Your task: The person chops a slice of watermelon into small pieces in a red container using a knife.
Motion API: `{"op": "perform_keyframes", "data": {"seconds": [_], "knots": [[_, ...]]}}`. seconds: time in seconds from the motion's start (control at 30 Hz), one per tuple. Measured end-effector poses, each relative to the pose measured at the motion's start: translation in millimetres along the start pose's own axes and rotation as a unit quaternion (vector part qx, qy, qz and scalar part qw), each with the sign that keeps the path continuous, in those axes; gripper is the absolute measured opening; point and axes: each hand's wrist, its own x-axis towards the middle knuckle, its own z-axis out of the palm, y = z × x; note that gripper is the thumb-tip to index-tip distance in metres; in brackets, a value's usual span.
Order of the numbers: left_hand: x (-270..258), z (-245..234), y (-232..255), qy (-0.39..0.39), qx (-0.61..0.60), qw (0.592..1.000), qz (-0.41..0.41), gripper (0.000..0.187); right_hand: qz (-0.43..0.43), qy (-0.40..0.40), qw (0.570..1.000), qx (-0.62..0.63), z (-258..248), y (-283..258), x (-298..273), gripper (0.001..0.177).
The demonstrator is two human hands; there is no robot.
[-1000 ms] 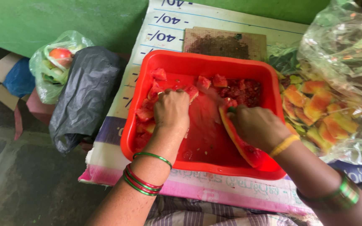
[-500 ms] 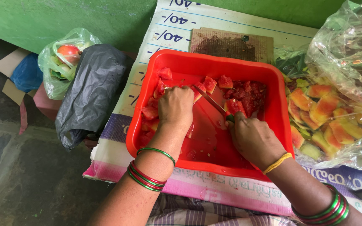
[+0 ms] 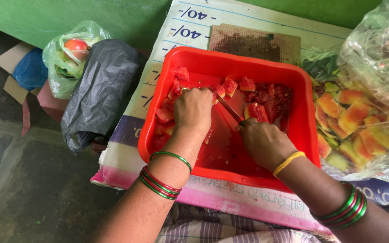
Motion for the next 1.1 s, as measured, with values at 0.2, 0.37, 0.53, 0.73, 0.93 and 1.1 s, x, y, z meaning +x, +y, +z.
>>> {"op": "perform_keyframes", "data": {"seconds": [0.2, 0.37, 0.53, 0.73, 0.93, 1.1], "knots": [[0.9, 3.7, 0.7, -0.003, 0.001, 1.0, -0.007, 0.009, 0.066, -0.065, 0.996, 0.005, 9.7, -8.4, 9.0, 0.036], [1.4, 4.3, 0.7, -0.006, 0.008, 1.0, -0.001, 0.009, 0.11, -0.079, 0.991, -0.013, 26.5, -24.8, 14.1, 0.04], [0.6, 5.2, 1.6, 0.006, 0.027, 1.0, -0.008, 0.01, 0.112, -0.062, 0.99, -0.057, 27.5, -37.6, 14.4, 0.032], [0.0, -4.4, -2.0, 0.008, -0.004, 1.0, 0.004, 0.009, 0.145, -0.167, 0.947, 0.234, -38.5, -25.3, -3.4, 0.046], [4.3, -6.7, 3.0, 0.015, -0.065, 0.997, 0.042, 0.014, 0.055, 0.055, 0.991, 0.107, -30.2, -8.8, -36.1, 0.035], [-4.4, -9.5, 1.2, -0.032, -0.019, 0.999, 0.027, 0.01, -0.001, 0.144, 0.983, 0.11, -18.0, 1.9, -52.1, 0.029]]}}
